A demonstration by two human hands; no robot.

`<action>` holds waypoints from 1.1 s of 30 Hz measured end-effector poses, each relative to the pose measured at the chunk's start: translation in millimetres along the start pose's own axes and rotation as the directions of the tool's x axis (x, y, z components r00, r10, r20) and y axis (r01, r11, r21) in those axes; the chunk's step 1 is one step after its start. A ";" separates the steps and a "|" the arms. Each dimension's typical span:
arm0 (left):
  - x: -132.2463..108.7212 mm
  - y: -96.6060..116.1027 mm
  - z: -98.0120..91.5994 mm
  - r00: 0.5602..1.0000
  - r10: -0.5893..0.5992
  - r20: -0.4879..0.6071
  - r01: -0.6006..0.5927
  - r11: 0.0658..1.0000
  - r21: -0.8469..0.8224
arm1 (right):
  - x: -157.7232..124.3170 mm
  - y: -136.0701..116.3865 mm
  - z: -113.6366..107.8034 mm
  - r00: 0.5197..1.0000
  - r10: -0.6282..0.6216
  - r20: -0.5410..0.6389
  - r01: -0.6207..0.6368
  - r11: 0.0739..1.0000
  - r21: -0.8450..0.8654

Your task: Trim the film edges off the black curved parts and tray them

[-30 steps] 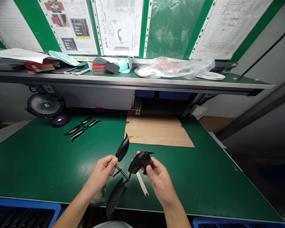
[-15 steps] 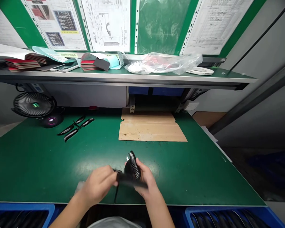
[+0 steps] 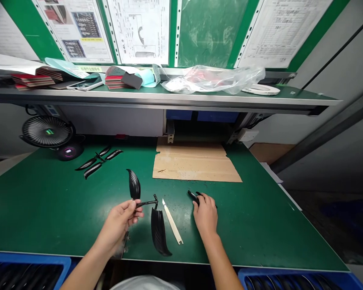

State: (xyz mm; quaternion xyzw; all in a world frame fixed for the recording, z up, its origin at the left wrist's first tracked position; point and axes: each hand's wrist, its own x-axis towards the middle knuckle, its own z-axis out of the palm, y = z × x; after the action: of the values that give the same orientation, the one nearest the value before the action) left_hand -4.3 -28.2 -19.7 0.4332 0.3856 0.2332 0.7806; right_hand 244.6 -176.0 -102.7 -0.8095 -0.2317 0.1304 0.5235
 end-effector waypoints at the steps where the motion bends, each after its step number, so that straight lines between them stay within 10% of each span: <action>1: 1.2 0.3 -1.2 0.999 -0.044 -0.023 0.042 0.997 -0.068 | -7.6 -2.3 4.3 1.000 -0.010 -0.012 0.010 1.000 -0.006; 6: 3.5 0.8 -0.1 0.995 -0.048 -0.089 0.040 0.995 -0.097 | -68.2 -51.0 30.0 0.960 0.060 0.275 -0.114 0.976 0.187; 10: -0.6 0.9 6.0 0.989 0.139 -0.049 -0.132 0.984 0.119 | -110.0 -91.1 46.6 0.631 0.036 0.775 -0.612 0.638 0.468; 13: -7.7 0.6 5.5 0.914 0.405 -0.008 -0.377 0.860 0.344 | -120.5 -94.6 50.1 0.533 0.019 0.846 -0.767 0.433 0.474; 15: -11.5 0.9 4.2 0.891 0.452 0.043 -0.427 0.804 0.414 | -116.9 -91.8 45.5 0.481 -0.040 0.876 -0.755 0.488 0.437; 19: -11.9 2.8 4.9 0.969 0.244 0.047 -0.247 0.926 0.285 | -94.0 -98.3 25.2 0.576 -0.100 0.811 -0.241 0.928 0.285; 21: -9.2 3.6 5.9 0.986 0.155 0.057 -0.164 0.964 0.208 | -81.7 -105.9 16.9 0.669 -0.156 0.726 0.152 0.986 0.072; 26: -3.2 2.7 4.2 0.996 0.062 0.067 -0.070 0.989 0.129 | -66.0 -115.3 18.5 0.630 -0.485 0.607 0.712 0.672 -0.203; 33: -3.4 -3.9 1.6 0.999 0.041 0.001 -0.041 0.999 0.031 | -68.8 -105.8 32.5 0.482 -0.709 0.515 0.874 0.431 -0.225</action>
State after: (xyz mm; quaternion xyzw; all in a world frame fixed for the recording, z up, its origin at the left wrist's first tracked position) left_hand -4.9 -33.4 -21.1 0.4529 0.3801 0.2430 0.7690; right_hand 145.5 -149.2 -22.4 -0.6604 -0.7010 -0.0561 0.2634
